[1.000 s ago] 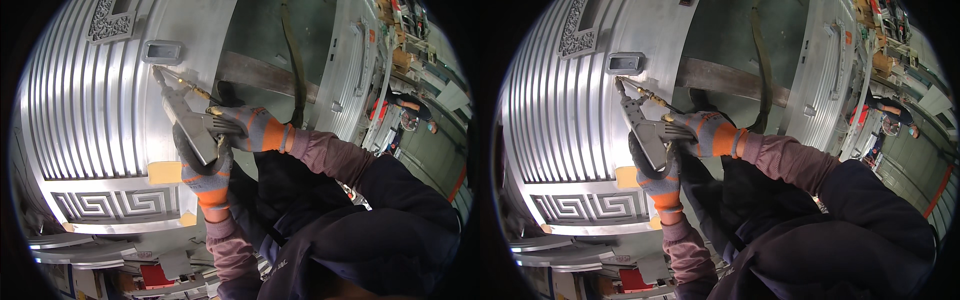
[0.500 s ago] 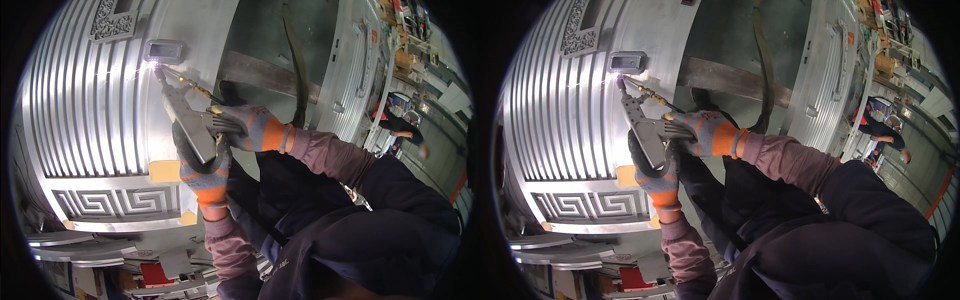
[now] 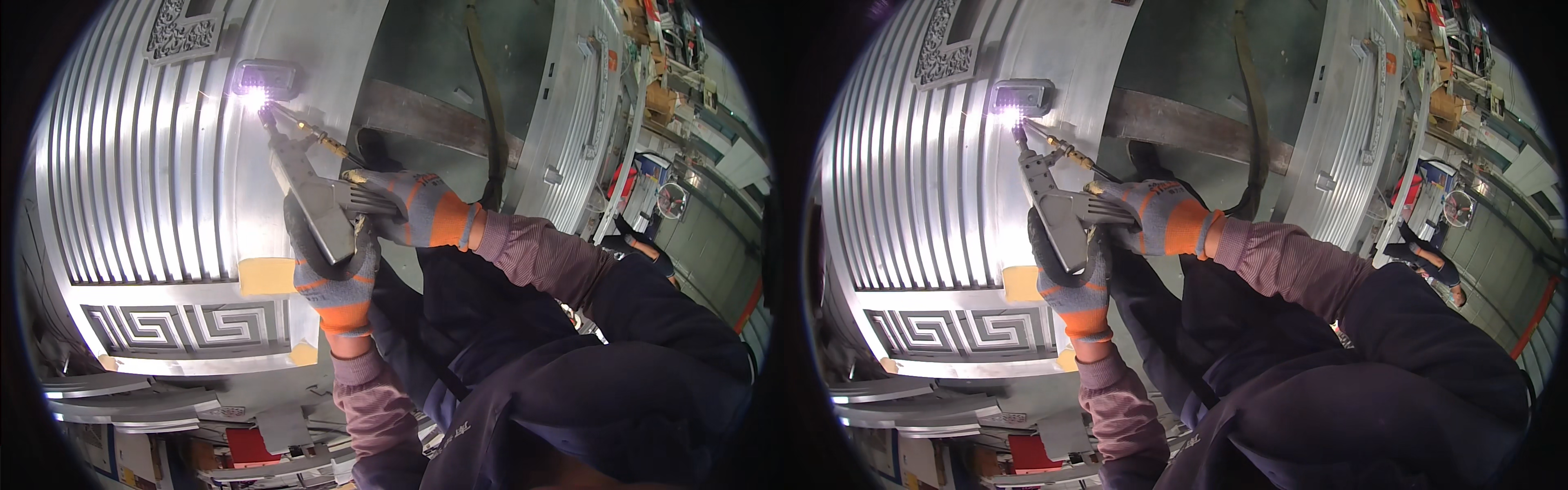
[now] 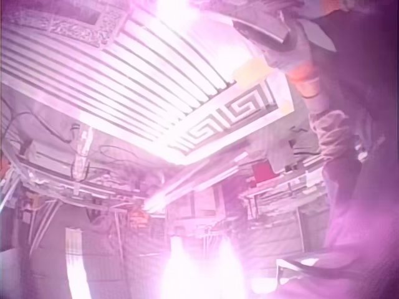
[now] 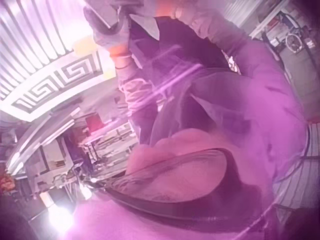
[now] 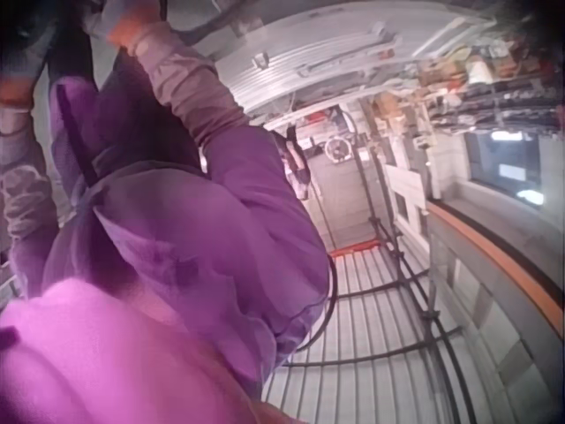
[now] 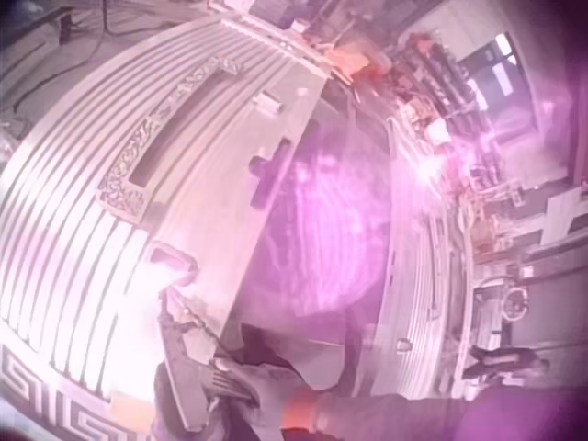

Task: The person welds a large corrugated metal panel using a handheld welding torch, moving along seams and decorative elements while wearing gloves and protective clothing. The camera is head-mounted and shows the hands and tool throughout the process.

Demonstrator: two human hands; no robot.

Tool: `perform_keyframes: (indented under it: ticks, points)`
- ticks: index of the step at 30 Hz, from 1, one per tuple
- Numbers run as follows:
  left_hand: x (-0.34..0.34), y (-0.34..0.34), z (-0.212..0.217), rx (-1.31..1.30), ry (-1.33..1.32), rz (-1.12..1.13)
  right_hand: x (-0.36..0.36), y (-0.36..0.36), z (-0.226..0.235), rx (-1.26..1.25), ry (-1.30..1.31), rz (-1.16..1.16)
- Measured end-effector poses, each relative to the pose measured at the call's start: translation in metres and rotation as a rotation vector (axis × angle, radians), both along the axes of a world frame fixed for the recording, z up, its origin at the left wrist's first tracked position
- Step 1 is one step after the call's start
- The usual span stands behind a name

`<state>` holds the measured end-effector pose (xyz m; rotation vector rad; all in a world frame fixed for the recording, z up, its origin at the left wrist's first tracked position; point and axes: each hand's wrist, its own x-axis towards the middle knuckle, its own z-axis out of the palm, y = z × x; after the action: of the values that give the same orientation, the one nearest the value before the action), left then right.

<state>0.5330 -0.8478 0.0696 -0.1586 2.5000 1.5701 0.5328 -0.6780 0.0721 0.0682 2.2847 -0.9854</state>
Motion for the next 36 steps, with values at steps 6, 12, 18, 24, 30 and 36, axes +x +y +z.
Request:
perform_keyframes:
  ticks: [6,12,18,24,30,36]
  points:
    - [0.008,-0.001,-0.005,0.053,-0.069,0.028,0.003,0.0,0.004,0.005,0.025,-0.002]
    - [0.01,-0.001,-0.003,0.078,-0.044,0.004,0.015,0.001,0.0,0.009,0.081,-0.018]
    - [0.011,0.002,-0.001,0.081,-0.015,-0.015,0.018,0.003,0.004,-0.01,0.07,-0.057]
    - [0.013,0.003,0.008,0.147,-0.066,-0.023,0.022,0.006,0.012,-0.028,-0.027,-0.049]
    - [0.023,0.004,0.011,0.087,-0.026,0.034,0.024,0.008,0.014,-0.072,0.119,-0.002]
    - [0.003,-0.008,0.004,0.031,0.009,0.046,-0.002,-0.004,0.004,-0.011,0.046,0.049]
